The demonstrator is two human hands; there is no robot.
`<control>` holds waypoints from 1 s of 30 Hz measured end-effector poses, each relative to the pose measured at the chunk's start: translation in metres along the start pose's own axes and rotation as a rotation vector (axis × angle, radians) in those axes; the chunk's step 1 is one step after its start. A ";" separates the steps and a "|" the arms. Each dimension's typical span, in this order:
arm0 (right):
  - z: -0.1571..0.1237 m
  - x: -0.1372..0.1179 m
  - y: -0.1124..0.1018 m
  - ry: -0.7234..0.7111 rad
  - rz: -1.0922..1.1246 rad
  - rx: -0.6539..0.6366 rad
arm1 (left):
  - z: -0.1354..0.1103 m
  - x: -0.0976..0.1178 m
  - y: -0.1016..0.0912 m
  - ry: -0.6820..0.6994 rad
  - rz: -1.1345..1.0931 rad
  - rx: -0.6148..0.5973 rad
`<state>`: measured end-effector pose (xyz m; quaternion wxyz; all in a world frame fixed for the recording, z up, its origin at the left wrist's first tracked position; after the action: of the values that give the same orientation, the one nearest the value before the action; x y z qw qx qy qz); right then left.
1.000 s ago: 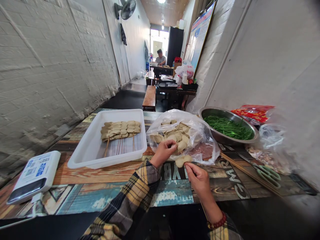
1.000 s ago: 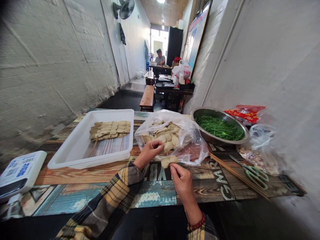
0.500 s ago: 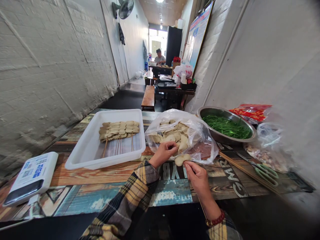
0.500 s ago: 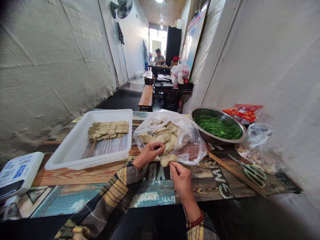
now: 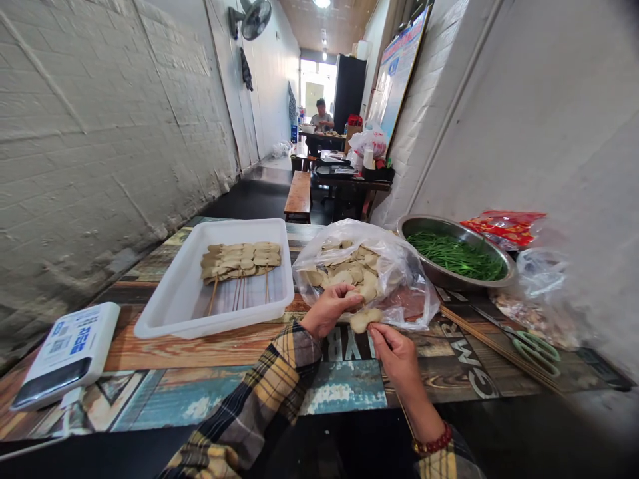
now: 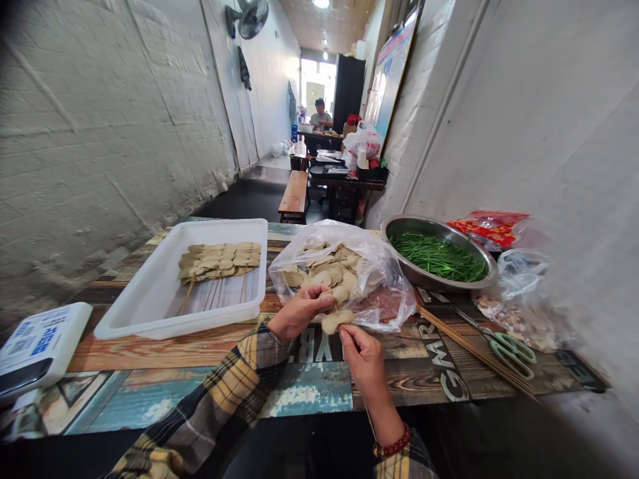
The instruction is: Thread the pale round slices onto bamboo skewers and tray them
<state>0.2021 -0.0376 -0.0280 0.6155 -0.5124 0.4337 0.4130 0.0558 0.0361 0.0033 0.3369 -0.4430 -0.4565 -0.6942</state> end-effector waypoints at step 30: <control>-0.007 -0.009 -0.001 -0.129 -0.171 0.043 | 0.000 -0.008 -0.006 -0.006 0.035 0.124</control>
<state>0.1999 -0.0457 -0.0197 0.6859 -0.5066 0.3564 0.3819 0.0540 0.0383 -0.0060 0.3744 -0.4313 -0.4919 -0.6572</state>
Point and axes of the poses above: each hand's wrist, its own z-axis towards the middle knuckle, its own y-axis out of the palm, x = y × z, the point moved 5 cm from there along z, towards the middle knuckle, and after that the axes turned 11 degrees about y, right-handed, at the moved point
